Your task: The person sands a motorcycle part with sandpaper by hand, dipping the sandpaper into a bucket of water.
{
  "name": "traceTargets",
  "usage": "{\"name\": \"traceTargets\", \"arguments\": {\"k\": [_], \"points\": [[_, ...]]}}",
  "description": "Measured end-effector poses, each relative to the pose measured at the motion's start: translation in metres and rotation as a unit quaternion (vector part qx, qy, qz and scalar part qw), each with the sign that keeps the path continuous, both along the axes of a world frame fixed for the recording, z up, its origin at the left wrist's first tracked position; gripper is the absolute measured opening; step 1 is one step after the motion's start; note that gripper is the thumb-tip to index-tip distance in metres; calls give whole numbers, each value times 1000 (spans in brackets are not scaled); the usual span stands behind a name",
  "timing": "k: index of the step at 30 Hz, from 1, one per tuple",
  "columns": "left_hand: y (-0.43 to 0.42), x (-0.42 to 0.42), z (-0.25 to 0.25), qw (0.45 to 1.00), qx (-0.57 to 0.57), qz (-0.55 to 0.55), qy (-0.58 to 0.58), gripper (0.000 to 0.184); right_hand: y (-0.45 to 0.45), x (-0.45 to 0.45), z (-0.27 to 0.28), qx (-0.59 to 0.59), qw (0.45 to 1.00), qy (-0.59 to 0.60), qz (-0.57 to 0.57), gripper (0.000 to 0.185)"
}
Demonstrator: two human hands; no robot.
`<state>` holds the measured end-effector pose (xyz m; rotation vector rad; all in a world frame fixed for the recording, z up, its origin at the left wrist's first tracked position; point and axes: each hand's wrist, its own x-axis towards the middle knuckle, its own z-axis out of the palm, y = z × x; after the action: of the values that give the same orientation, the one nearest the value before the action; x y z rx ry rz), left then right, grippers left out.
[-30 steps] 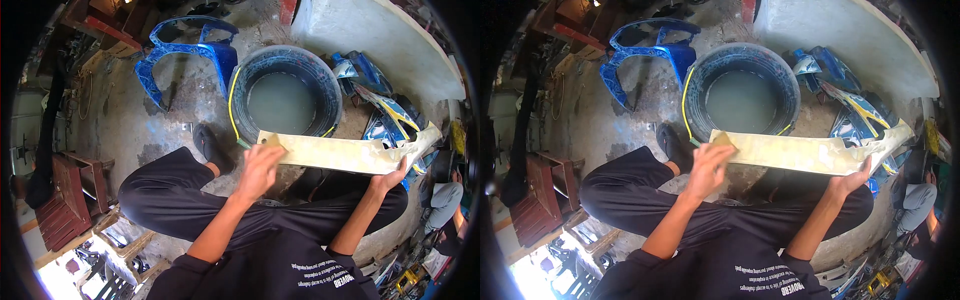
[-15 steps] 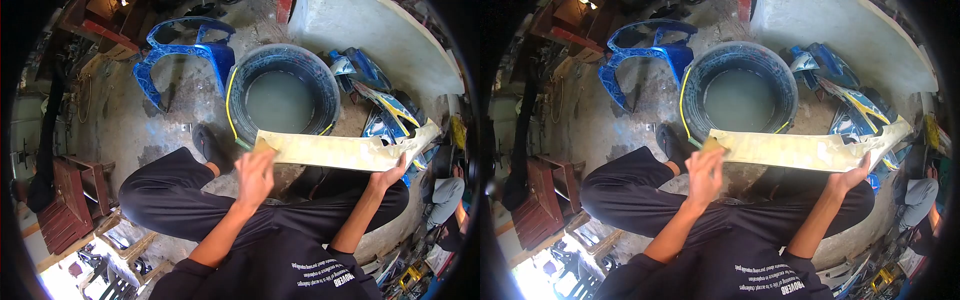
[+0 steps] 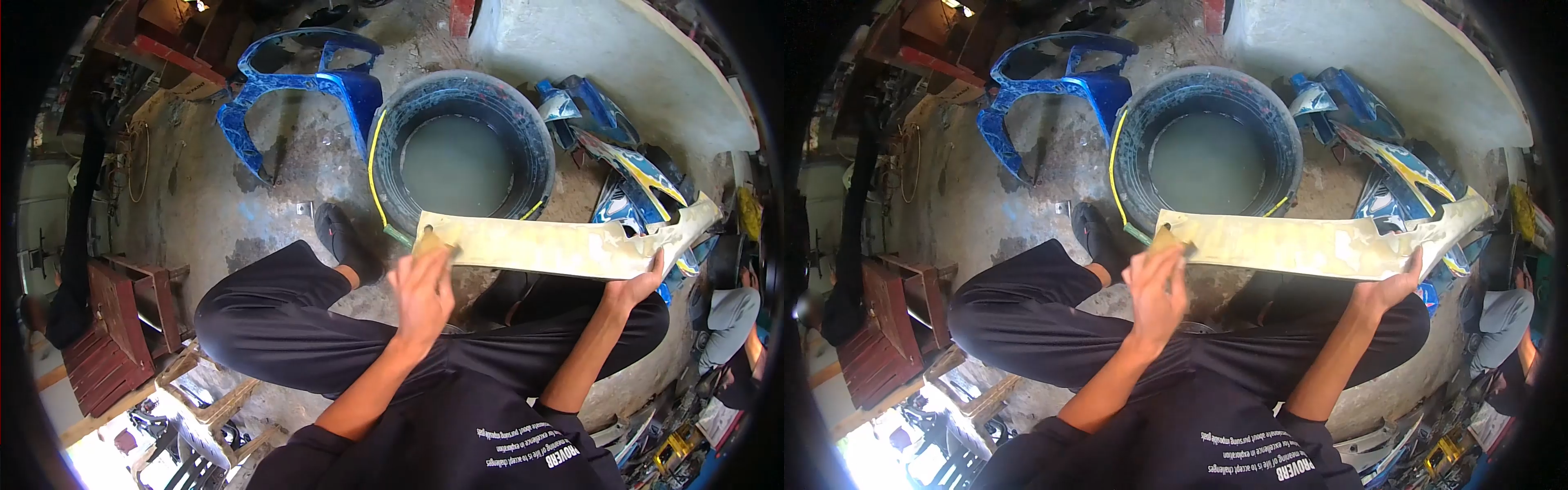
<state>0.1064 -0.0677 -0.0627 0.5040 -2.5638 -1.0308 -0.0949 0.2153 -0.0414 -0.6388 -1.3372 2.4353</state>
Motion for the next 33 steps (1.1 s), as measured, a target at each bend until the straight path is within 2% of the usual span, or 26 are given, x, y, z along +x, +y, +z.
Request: {"name": "traceTargets", "arguments": {"k": [2,4,6,7,8,10,14,18,25,28,30,33], "points": [[-6,-5,-3,995,-31,86,-35,25,0,2,2,-4,1000,0,-11,42],[7,1,0,997,-22,65,-30,26,3,-2,-1,26,999,-2,-34,44],[12,8,1,999,13,-44,17,40,5,-1,-2,14,1000,2,-25,44],[6,7,-1,999,24,-21,-3,44,3,-1,-1,0,1000,-2,-21,43],[-1,6,-4,999,22,-23,-4,44,3,0,-1,-13,1000,-6,-19,43],[-12,-3,-10,997,-35,70,3,37,1,1,-1,1,1000,-8,-29,43],[4,6,-3,997,27,-49,46,41,5,-1,-1,2,1000,-3,-21,43],[-3,2,-7,998,15,-56,16,47,4,1,0,2,999,-6,-32,43],[0,-2,-14,996,-1,-82,21,46,4,1,-2,-2,1000,-5,-21,42],[-9,4,-23,998,6,-62,26,41,3,1,-2,-4,1000,-5,-13,42],[-20,6,-28,1000,-19,7,-19,36,2,1,-2,-10,1000,-3,-10,42],[-24,6,-22,998,-8,23,-66,35,2,2,0,-5,1000,-6,-14,42]]}}
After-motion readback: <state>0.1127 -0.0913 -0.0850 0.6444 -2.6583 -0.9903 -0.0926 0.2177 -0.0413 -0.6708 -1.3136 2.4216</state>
